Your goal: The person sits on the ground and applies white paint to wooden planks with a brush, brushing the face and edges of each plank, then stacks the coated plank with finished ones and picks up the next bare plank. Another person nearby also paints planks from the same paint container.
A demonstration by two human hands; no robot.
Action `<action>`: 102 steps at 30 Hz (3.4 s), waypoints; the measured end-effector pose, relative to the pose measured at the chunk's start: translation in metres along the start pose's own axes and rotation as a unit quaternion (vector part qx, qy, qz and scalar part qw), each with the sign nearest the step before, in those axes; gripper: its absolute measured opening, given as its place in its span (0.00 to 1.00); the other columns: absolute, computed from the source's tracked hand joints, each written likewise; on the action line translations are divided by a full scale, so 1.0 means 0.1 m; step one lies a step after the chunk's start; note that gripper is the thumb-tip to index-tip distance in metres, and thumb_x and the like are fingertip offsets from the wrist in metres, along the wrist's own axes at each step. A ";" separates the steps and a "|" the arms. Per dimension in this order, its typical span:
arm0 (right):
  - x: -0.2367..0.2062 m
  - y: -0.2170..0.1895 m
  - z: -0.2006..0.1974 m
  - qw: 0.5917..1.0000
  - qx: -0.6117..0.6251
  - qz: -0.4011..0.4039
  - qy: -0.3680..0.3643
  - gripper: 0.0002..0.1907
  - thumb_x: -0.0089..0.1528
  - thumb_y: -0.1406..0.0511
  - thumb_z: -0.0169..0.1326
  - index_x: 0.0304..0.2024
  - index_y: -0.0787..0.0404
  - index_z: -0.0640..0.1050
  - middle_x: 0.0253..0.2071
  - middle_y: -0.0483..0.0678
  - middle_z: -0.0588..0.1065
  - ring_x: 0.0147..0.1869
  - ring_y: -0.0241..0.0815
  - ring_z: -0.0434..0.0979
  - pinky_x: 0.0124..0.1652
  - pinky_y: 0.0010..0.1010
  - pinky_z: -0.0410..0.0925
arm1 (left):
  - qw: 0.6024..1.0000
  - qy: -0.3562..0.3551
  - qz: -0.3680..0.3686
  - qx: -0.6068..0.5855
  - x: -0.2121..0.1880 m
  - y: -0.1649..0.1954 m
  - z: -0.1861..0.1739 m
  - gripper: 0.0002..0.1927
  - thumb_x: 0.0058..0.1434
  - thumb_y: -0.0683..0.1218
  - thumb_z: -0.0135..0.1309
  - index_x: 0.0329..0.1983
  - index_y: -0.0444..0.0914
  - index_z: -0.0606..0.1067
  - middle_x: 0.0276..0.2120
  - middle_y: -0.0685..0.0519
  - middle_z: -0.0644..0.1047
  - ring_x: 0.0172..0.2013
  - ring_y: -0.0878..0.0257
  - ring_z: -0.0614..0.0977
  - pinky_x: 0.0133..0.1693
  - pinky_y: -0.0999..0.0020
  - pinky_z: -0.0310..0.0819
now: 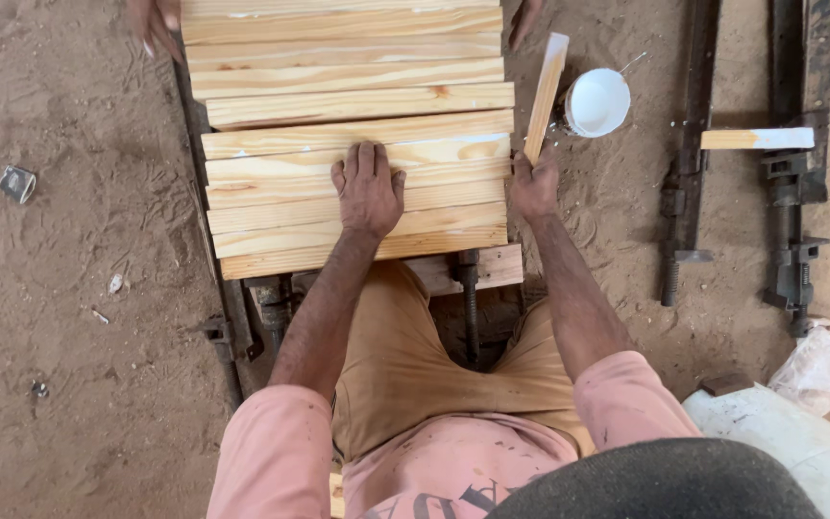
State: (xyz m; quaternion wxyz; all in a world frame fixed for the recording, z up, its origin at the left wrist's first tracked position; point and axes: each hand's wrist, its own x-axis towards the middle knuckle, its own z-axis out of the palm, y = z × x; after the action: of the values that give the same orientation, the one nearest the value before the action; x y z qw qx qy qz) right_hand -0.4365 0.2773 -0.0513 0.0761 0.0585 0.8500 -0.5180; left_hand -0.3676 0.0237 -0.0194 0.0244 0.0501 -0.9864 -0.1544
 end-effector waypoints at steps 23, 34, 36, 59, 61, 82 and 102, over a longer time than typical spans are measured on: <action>0.04 0.15 0.20 0.981 0.169 -0.091 -0.007 0.14 0.72 0.70 0.46 0.60 0.68 0.67 0.54 0.51 0.73 0.57 0.40 0.72 0.55 0.31 0.69 | 0.999 0.006 -0.004 -0.037 0.10 -0.02 0.05 0.29 0.69 0.57 0.53 0.62 0.31 0.70 0.59 0.43 0.67 0.63 0.45 0.66 0.57 0.43 0.58; -0.88 0.32 -0.06 0.964 -0.216 -0.122 0.090 0.18 0.68 0.70 0.49 0.60 0.71 0.71 0.42 0.63 0.75 0.44 0.59 0.76 0.45 0.50 0.69 | 0.998 0.028 0.006 -0.051 0.02 -0.11 0.14 0.31 0.68 0.59 0.53 0.64 0.30 0.71 0.59 0.44 0.68 0.63 0.47 0.65 0.60 0.43 0.56; -1.04 0.39 0.06 0.943 -0.259 -0.173 0.121 0.23 0.67 0.71 0.49 0.64 0.73 0.67 0.51 0.67 0.73 0.52 0.65 0.75 0.51 0.53 0.69 | 0.998 0.026 0.000 -0.057 0.02 -0.12 0.15 0.31 0.68 0.59 0.53 0.64 0.30 0.71 0.59 0.44 0.68 0.63 0.47 0.65 0.60 0.43 0.56; -1.27 -0.25 0.79 0.968 -0.230 0.072 -0.068 0.29 0.67 0.71 0.37 0.71 0.71 0.54 0.56 0.66 0.66 0.45 0.63 0.78 0.43 0.46 0.77 | 0.992 0.050 -0.009 -0.116 0.00 -0.19 0.00 0.30 0.67 0.57 0.53 0.61 0.29 0.72 0.57 0.46 0.68 0.61 0.51 0.65 0.58 0.48 0.57; -1.27 -0.24 0.85 0.963 -0.260 0.002 -0.066 0.29 0.68 0.72 0.40 0.71 0.75 0.55 0.57 0.68 0.66 0.48 0.63 0.76 0.46 0.47 0.75 | 0.992 0.058 -0.008 -0.112 0.01 -0.19 -0.01 0.30 0.67 0.57 0.53 0.60 0.29 0.72 0.57 0.46 0.68 0.61 0.51 0.65 0.58 0.48 0.57; -0.67 -0.22 -0.77 0.885 -0.388 -0.238 -0.091 0.24 0.65 0.74 0.47 0.65 0.64 0.72 0.44 0.59 0.75 0.43 0.55 0.77 0.41 0.45 0.72 | 0.986 0.121 -0.001 -0.116 -0.02 -0.21 0.06 0.24 0.66 0.52 0.54 0.60 0.33 0.73 0.58 0.46 0.70 0.62 0.51 0.68 0.60 0.47 0.59; 0.52 -0.03 0.29 0.911 0.409 0.036 -0.034 0.15 0.73 0.71 0.43 0.62 0.66 0.69 0.54 0.51 0.75 0.57 0.45 0.78 0.58 0.37 0.74 | 0.627 -0.125 -0.378 -0.669 0.33 -2.22 -0.86 0.35 0.67 0.66 0.44 0.67 0.39 0.72 0.63 0.48 0.76 0.58 0.55 0.77 0.60 0.58 0.69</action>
State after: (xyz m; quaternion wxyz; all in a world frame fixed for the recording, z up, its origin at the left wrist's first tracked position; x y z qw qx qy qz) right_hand -0.4860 0.2510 -0.0718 0.0928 0.0969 0.5579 -0.8190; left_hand -0.3750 -0.2166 -0.0047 -0.1324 0.3690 -0.4997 -0.7724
